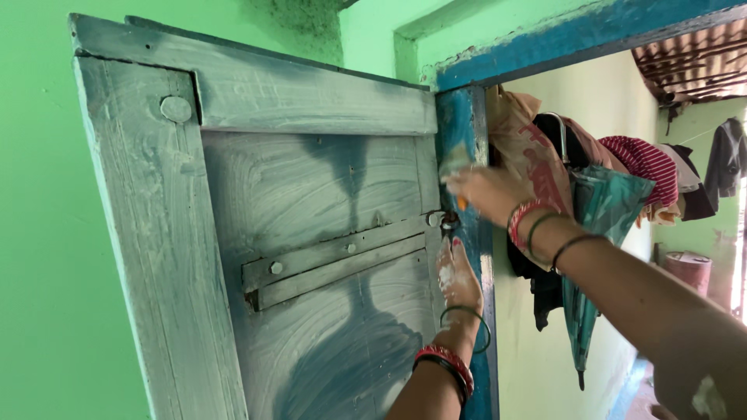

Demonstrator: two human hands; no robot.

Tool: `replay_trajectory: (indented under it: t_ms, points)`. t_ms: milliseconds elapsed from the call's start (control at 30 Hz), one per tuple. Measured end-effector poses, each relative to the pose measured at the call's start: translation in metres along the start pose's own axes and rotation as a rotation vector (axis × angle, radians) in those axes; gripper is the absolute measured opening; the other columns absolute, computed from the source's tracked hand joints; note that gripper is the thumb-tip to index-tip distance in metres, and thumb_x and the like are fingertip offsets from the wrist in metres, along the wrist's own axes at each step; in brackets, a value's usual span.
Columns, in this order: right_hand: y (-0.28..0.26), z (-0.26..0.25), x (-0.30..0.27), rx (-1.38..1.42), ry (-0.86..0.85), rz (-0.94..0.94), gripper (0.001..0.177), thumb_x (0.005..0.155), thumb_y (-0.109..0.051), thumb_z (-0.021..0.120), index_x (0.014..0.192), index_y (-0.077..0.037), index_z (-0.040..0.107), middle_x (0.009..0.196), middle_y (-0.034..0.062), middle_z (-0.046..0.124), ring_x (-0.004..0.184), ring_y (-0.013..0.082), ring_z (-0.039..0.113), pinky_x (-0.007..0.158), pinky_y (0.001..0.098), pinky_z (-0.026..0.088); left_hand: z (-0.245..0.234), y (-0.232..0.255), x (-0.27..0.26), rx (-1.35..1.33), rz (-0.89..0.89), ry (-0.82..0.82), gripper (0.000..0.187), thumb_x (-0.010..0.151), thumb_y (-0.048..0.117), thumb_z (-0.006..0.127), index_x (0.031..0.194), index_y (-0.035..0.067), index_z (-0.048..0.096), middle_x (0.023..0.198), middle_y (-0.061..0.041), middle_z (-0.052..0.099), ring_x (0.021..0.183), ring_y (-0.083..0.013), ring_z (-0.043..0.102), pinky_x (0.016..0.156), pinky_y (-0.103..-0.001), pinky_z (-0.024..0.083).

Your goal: The person uses a brush to apply white paint to a blue wooden door, dipping the brush into a bucket of paint on the floor and covering the door surface and frame.

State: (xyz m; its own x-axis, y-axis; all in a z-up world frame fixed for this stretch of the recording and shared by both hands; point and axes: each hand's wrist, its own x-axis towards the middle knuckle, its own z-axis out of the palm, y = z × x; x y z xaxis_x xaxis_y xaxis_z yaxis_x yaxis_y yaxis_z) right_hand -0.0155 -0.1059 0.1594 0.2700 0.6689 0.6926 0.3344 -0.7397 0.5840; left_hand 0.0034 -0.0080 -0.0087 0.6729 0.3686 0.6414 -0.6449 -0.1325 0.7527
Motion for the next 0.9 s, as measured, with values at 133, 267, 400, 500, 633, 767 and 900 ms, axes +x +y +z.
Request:
replay_trajectory:
  t_ms: [133,267,400,500,633,767,900]
  points:
    - [-0.018,0.008,-0.022,0.022,-0.056,-0.101,0.062,0.074,0.001,0.071,0.133,-0.013,0.059,0.135,0.0089,0.060,0.127,0.0271,0.057,0.105,0.0356,0.048,-0.008,0.002,-0.017,-0.025,-0.154,-0.020,0.070,0.101,0.055,0.037,0.153,0.008,0.041,0.160,-0.017,0.037,0.150,-0.0330,0.033,0.123,-0.043,0.026]
    - [-0.033,0.001,-0.046,0.105,-0.189,-0.019,0.060,0.076,-0.003,0.074,0.133,-0.012,0.058,0.135,0.0075,0.060,0.129,0.0261,0.055,0.107,0.0345,0.046,-0.011,0.004,-0.031,-0.030,-0.184,-0.024,0.071,0.099,0.055,0.036,0.153,0.009,0.042,0.160,-0.016,0.038,0.148,-0.0327,0.035,0.122,-0.042,0.028]
    - [-0.046,0.006,-0.068,0.081,-0.138,-0.064,0.052,0.078,-0.006,0.074,0.128,-0.010,0.061,0.133,0.0071,0.061,0.127,0.0250,0.056,0.110,0.0350,0.044,-0.009,-0.002,-0.039,-0.028,-0.218,-0.019,0.071,0.100,0.056,0.036,0.150,0.008,0.046,0.155,-0.018,0.045,0.145,-0.0344,0.041,0.120,-0.043,0.031]
    - [-0.059,0.015,-0.088,0.099,-0.139,-0.014,0.054,0.078,-0.012,0.073,0.130,-0.007,0.060,0.134,0.0097,0.059,0.125,0.0279,0.056,0.104,0.0372,0.045,-0.004,-0.017,-0.043,-0.058,-0.158,-0.002,0.071,0.101,0.056,0.037,0.148,0.004,0.047,0.154,-0.020,0.046,0.143,-0.0361,0.042,0.119,-0.043,0.032]
    - [-0.076,0.034,-0.115,0.074,0.024,-0.075,0.038,0.081,-0.011,0.066,0.118,-0.002,0.064,0.136,0.0104,0.059,0.127,0.0289,0.056,0.106,0.0389,0.046,-0.004,-0.030,-0.049,-0.075,-0.206,0.005,0.070,0.099,0.054,0.037,0.148,0.005,0.049,0.151,-0.020,0.049,0.140,-0.0363,0.045,0.116,-0.043,0.035]
    - [-0.096,0.066,-0.145,0.136,-0.059,-0.046,0.037,0.082,-0.011,0.063,0.116,0.003,0.064,0.137,0.0183,0.057,0.125,0.0316,0.056,0.103,0.0392,0.048,-0.009,-0.032,-0.059,-0.237,-0.262,0.019,0.070,0.097,0.054,0.040,0.143,0.003,0.054,0.144,-0.021,0.058,0.133,-0.0361,0.058,0.112,-0.042,0.045]
    - [-0.123,0.090,-0.175,0.301,0.011,-0.013,0.034,0.083,-0.010,0.063,0.114,0.003,0.066,0.130,0.0230,0.060,0.122,0.0350,0.059,0.099,0.0405,0.049,-0.020,-0.039,-0.071,-0.208,-0.447,-0.021,0.073,0.098,0.060,0.036,0.140,0.003,0.056,0.141,-0.024,0.059,0.131,-0.0403,0.058,0.111,-0.047,0.045]
